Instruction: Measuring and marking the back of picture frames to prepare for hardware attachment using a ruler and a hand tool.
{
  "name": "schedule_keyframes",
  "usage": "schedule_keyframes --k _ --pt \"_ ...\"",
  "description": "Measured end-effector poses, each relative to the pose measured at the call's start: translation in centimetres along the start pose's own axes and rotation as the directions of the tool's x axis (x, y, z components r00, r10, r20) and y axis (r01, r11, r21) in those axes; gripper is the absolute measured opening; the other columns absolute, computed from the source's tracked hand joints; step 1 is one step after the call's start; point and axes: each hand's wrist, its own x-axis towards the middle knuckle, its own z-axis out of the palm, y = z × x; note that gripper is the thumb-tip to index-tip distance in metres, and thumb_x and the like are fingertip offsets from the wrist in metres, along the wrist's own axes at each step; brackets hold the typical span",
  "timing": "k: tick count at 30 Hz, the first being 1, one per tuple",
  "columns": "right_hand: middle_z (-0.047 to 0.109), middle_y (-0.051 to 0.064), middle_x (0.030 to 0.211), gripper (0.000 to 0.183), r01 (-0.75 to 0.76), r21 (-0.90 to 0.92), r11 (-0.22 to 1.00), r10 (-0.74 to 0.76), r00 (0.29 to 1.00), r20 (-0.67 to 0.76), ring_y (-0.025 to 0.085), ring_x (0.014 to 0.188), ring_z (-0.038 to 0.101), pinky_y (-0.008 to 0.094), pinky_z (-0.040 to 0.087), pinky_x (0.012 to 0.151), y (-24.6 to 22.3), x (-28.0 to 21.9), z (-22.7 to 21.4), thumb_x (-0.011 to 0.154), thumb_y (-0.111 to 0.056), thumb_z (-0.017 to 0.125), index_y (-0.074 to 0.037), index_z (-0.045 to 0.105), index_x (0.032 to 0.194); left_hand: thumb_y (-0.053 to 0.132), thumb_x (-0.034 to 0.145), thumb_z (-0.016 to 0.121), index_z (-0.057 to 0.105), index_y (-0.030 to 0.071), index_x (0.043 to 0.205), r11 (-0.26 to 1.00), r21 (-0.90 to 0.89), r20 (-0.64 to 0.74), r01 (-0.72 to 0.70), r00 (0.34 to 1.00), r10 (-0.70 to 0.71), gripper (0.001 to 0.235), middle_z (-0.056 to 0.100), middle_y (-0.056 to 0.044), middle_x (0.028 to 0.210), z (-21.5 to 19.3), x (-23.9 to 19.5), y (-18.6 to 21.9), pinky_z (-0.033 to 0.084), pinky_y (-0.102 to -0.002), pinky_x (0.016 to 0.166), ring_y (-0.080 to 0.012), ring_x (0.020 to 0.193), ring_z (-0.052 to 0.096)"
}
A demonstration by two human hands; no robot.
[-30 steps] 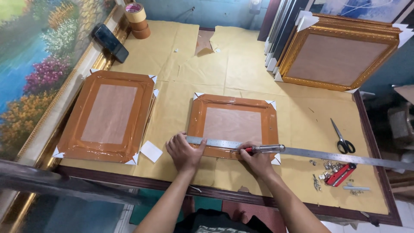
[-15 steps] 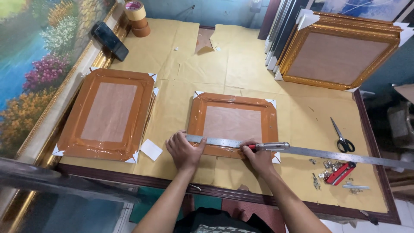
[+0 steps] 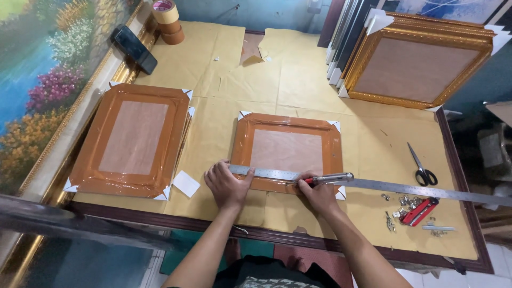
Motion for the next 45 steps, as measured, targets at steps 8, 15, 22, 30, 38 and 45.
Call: schedule_keyframes --k 8,15,22,30,38,45 --pt "0.067 0.011 0.073 0.011 0.099 0.078 0.992 -0.100 0.995 0.003 0.025 0.079 0.064 0.034 0.049 0.073 -0.9 -0.3 -0.3 0.070 -0.015 0.063 -0.017 0.071 0.078 0.045 0.049 0.068 0.047 0.013 0.083 1.000 0.012 0.016 0.018 1.000 -0.018 0.052 0.056 -0.004 0.090 0.4 -0.1 -0.3 0.040 -0.044 0.081 -0.0259 0.092 0.054" --pt "0.067 0.009 0.068 0.010 0.109 0.078 0.991 -0.108 0.994 -0.017 0.023 0.074 0.065 0.033 0.049 0.069 -0.8 -0.4 -0.9 0.069 -0.015 0.063 -0.016 0.072 0.075 0.045 0.050 0.069 0.046 0.013 0.082 1.000 0.007 0.027 0.015 1.000 -0.015 0.051 0.056 -0.003 0.090 0.4 -0.1 -0.3 0.041 -0.044 0.082 -0.0253 0.093 0.055" --pt "0.067 0.011 0.071 0.012 0.063 0.049 0.997 -0.062 0.998 -0.027 0.027 0.080 0.064 0.035 0.048 0.072 -1.0 -0.3 -0.6 0.071 -0.019 0.062 -0.019 0.071 0.079 0.045 0.051 0.069 0.046 0.013 0.083 0.999 -0.017 0.072 0.041 0.997 -0.040 0.050 0.057 -0.004 0.092 0.0 0.0 -0.1 0.039 -0.044 0.084 -0.0253 0.094 0.054" --pt "0.067 0.011 0.068 0.010 0.118 0.028 0.993 -0.118 0.993 -0.015 0.027 0.074 0.064 0.034 0.049 0.067 -1.9 -0.8 -0.9 0.070 -0.017 0.062 -0.019 0.071 0.074 0.045 0.051 0.069 0.046 0.013 0.082 0.999 -0.004 0.061 0.041 0.997 -0.041 0.050 0.057 -0.003 0.091 0.0 0.0 0.0 0.039 -0.043 0.084 -0.0252 0.093 0.054" --pt "0.065 0.023 0.081 0.016 -0.116 0.565 0.817 0.176 0.983 -0.052 0.027 0.069 0.064 0.035 0.053 0.053 -5.0 -1.7 -1.9 0.077 -0.011 0.055 -0.002 0.063 0.088 0.044 0.053 0.068 0.046 0.013 0.083 0.999 -0.014 0.061 0.031 0.998 -0.030 0.049 0.056 -0.004 0.090 0.1 -0.2 0.0 0.040 -0.044 0.082 -0.0267 0.093 0.054" --pt "0.068 0.002 0.079 0.010 0.093 0.107 0.990 -0.077 0.987 -0.145 0.017 0.080 0.064 0.029 0.049 0.072 0.3 -0.5 -8.5 0.078 -0.028 0.066 -0.023 0.070 0.086 0.045 0.058 0.070 0.047 0.012 0.090 0.999 -0.015 0.125 0.041 0.991 -0.039 0.052 0.056 -0.006 0.093 0.1 -0.5 0.0 0.039 -0.046 0.084 -0.0288 0.095 0.054"
